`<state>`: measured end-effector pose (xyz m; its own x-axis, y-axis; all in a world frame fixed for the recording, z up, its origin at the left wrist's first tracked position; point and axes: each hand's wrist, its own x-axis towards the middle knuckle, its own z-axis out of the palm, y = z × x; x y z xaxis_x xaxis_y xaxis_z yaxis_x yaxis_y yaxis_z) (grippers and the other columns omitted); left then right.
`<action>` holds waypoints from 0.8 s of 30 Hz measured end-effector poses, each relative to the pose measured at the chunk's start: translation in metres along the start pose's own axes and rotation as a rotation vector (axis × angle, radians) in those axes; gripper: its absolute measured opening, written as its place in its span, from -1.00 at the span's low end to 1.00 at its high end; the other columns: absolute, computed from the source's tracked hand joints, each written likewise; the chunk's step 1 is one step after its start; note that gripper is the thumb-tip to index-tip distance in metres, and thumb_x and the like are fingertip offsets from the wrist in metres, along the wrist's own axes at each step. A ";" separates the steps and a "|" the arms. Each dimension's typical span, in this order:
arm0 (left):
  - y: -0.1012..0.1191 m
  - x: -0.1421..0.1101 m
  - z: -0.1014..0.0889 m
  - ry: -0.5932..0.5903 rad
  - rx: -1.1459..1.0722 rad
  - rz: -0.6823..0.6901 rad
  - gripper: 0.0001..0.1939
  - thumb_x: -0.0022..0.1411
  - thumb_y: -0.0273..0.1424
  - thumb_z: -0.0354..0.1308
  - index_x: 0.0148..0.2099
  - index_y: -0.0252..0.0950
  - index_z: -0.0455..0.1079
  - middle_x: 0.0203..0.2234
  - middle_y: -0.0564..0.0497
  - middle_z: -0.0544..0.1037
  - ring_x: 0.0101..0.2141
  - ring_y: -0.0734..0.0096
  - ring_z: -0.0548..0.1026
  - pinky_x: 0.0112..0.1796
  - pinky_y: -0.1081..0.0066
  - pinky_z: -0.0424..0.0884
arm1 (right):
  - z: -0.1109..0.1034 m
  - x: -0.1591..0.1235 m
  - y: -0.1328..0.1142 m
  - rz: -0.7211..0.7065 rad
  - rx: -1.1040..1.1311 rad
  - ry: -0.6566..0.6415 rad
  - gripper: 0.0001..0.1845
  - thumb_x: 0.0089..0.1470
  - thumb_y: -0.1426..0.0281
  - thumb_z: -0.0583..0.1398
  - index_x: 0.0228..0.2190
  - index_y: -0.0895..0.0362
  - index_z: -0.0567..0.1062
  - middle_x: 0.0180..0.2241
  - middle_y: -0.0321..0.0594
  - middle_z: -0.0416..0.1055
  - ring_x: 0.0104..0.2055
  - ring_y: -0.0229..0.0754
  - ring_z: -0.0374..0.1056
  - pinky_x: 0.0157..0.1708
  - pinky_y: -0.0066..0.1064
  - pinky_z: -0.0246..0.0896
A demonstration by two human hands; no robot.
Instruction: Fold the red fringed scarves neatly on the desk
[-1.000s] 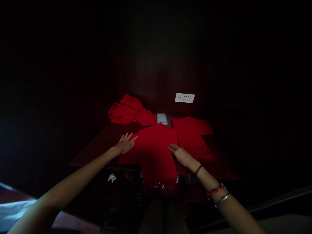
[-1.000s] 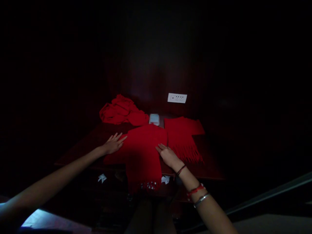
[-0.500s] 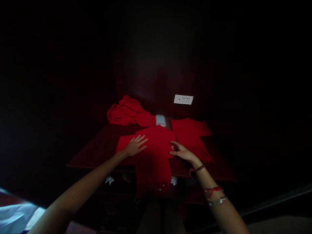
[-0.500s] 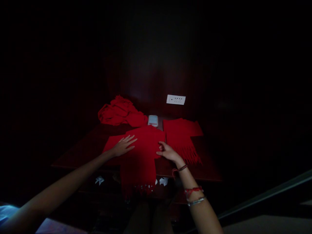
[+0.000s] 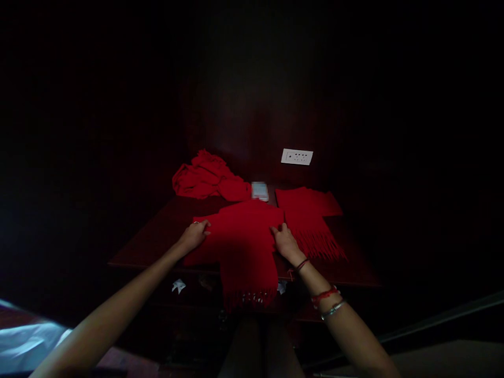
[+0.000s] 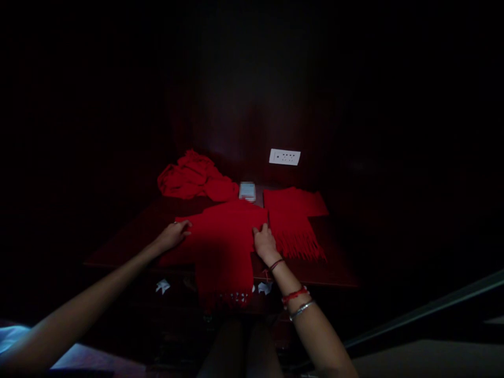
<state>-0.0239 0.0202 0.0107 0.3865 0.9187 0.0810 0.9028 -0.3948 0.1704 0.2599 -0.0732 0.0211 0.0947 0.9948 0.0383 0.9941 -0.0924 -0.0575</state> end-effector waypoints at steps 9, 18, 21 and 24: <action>-0.002 -0.003 0.000 -0.042 0.098 0.016 -0.58 0.13 -0.36 -0.18 0.07 -0.23 0.14 -0.01 -0.15 0.20 -0.02 0.11 0.17 -0.12 0.21 0.15 | -0.007 0.010 -0.001 -0.194 -0.077 -0.022 -0.55 0.04 0.47 -0.08 0.00 0.19 0.17 0.05 -0.03 0.04 0.09 -0.04 -0.10 0.00 -0.17 -0.19; -0.016 -0.023 0.010 -0.172 0.120 0.022 -0.41 0.09 -0.03 -0.21 0.16 -0.05 -0.13 0.15 -0.05 -0.14 0.10 -0.06 -0.22 -0.05 -0.05 -0.17 | 0.011 0.003 -0.008 -0.281 0.162 -0.208 -0.23 -0.06 -0.06 -0.16 0.11 0.01 -0.26 0.17 -0.16 -0.38 0.16 0.05 -0.52 0.04 -0.04 -0.49; -0.009 -0.034 -0.001 -0.044 0.141 0.136 -0.48 0.12 -0.12 -0.17 0.11 -0.17 0.05 0.09 -0.12 0.04 0.08 0.05 -0.05 -0.02 0.07 -0.10 | 0.006 0.005 0.003 -0.319 0.369 -0.234 -0.10 -0.11 -0.06 -0.07 0.11 0.07 -0.35 0.16 -0.16 -0.35 0.17 -0.01 -0.48 0.07 -0.12 -0.45; 0.009 -0.046 -0.008 -0.031 0.041 0.368 -0.51 0.10 -0.15 -0.10 0.06 -0.24 0.14 -0.05 -0.10 0.23 -0.06 0.26 0.20 -0.07 0.32 0.11 | -0.001 0.013 0.012 -0.299 0.605 -0.256 -0.19 -0.01 0.00 -0.17 0.11 0.18 -0.35 0.16 -0.16 -0.31 0.17 -0.19 -0.34 0.10 -0.30 -0.38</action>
<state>-0.0348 -0.0255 0.0167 0.6913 0.7157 0.0994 0.7092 -0.6984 0.0957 0.2736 -0.0611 0.0220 -0.2657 0.9597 -0.0919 0.7643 0.1516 -0.6267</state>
